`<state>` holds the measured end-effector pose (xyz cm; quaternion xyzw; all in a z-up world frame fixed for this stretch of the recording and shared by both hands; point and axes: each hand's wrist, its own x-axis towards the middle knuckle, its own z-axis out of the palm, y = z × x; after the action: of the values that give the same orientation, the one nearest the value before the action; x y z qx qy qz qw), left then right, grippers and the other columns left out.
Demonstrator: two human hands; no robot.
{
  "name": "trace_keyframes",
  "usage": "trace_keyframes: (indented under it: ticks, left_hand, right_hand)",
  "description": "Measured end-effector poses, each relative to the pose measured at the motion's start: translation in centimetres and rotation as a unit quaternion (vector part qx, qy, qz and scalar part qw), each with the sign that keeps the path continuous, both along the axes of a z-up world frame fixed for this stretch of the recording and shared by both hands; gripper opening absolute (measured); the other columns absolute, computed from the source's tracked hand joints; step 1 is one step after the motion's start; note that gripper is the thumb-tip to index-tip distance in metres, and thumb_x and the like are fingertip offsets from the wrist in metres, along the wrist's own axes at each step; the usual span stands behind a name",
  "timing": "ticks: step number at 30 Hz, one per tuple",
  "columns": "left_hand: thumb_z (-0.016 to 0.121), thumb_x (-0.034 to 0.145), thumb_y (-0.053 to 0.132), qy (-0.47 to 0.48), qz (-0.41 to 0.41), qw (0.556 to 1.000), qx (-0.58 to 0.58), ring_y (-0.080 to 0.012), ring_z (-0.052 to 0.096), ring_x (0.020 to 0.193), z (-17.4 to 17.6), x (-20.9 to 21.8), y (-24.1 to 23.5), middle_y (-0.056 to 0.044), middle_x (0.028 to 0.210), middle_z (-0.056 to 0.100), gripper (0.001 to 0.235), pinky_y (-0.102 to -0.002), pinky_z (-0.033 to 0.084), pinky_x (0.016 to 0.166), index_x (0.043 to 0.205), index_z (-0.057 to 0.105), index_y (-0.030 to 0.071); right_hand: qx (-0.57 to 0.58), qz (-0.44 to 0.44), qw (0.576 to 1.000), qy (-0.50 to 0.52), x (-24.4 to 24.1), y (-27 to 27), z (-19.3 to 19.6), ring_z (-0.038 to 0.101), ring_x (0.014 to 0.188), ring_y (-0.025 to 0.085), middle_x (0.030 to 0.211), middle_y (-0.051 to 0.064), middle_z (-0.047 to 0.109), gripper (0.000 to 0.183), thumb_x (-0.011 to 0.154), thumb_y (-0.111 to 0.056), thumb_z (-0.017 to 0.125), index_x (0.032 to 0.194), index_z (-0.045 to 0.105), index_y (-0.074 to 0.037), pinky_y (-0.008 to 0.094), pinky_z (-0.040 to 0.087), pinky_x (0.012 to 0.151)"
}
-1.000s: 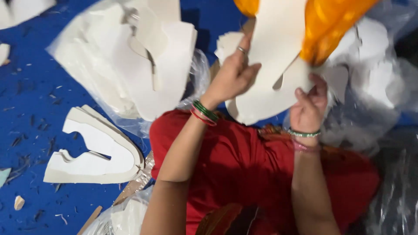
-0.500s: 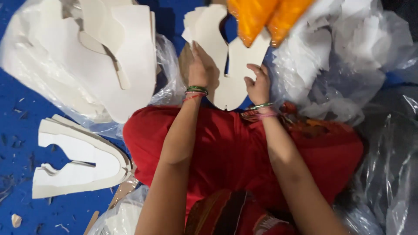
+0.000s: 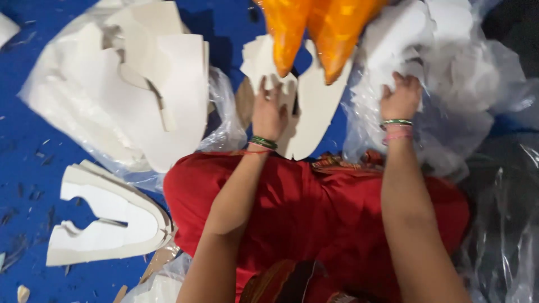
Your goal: Sorting and stacking white shoe upper patterns on a production floor.
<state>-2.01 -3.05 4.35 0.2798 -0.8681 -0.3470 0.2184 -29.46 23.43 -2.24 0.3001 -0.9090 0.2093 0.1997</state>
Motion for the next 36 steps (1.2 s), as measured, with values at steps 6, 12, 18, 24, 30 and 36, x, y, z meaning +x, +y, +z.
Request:
trace_keyframes:
  ticks: [6,12,18,24,30,36]
  left_hand:
    - [0.072,0.073,0.003,0.023,-0.069,0.993,-0.098,-0.0421,0.058,0.120,0.6,0.1,1.8,-0.027,0.155,0.038,0.054,-0.046,0.049,0.103,0.126,0.067,0.009]
    - [0.068,0.074,0.000,0.019,-0.093,0.993,-0.075,-0.0416,0.057,0.123,2.1,1.6,2.6,-0.025,0.157,0.040,0.053,-0.047,0.049,0.104,0.126,0.068,0.009]
    - [0.068,0.078,0.002,0.094,-0.133,0.984,-0.077,-0.0419,0.055,0.130,4.7,2.2,3.9,-0.024,0.154,0.043,0.056,-0.048,0.046,0.107,0.133,0.064,0.012]
    - [0.068,0.073,0.000,0.091,-0.206,0.973,-0.058,-0.0444,0.055,0.124,2.7,1.6,4.3,-0.026,0.152,0.042,0.058,-0.050,0.048,0.102,0.130,0.066,0.012]
    - [0.067,0.083,0.000,0.047,-0.195,0.980,0.000,-0.0382,0.063,0.120,3.5,0.5,4.4,-0.020,0.153,0.048,0.043,-0.045,0.052,0.102,0.125,0.068,0.012]
    - [0.068,0.081,0.000,0.026,-0.223,0.974,-0.023,-0.0390,0.062,0.120,2.3,0.1,5.0,-0.019,0.149,0.050,0.044,-0.046,0.052,0.101,0.123,0.071,0.013]
  right_hand:
    - [-0.291,0.039,0.929,-0.226,-5.8,3.8,-8.0,0.057,0.100,0.022,0.109,0.010,0.064,0.026,0.092,0.004,0.065,0.115,0.068,-0.008,0.031,0.043,0.086]
    - [-0.530,-0.071,0.831,-0.156,-4.2,5.9,-3.6,0.065,0.090,0.019,0.099,0.009,0.066,0.035,0.083,0.019,0.052,0.106,0.068,-0.003,0.034,0.058,0.082]
    - [-0.238,0.062,0.969,0.014,4.7,-0.7,8.1,0.068,0.113,0.033,0.121,0.018,0.063,0.028,0.103,0.011,0.057,0.127,0.063,-0.001,0.042,0.056,0.101]
    - [-0.079,0.043,0.996,-0.007,-0.6,3.4,-2.7,0.064,0.107,0.041,0.112,0.018,0.070,0.040,0.077,-0.008,0.084,0.114,0.071,-0.005,0.049,0.051,0.096]
    - [-0.174,-0.101,0.965,-0.169,0.8,2.0,-0.5,0.067,0.092,0.036,0.106,0.015,0.071,0.033,0.083,-0.012,0.081,0.115,0.072,-0.008,0.045,0.053,0.089]
    - [-0.132,-0.047,0.987,0.074,1.9,0.2,1.4,0.068,0.096,0.040,0.108,0.019,0.072,0.034,0.083,-0.014,0.084,0.111,0.070,-0.002,0.046,0.053,0.084]
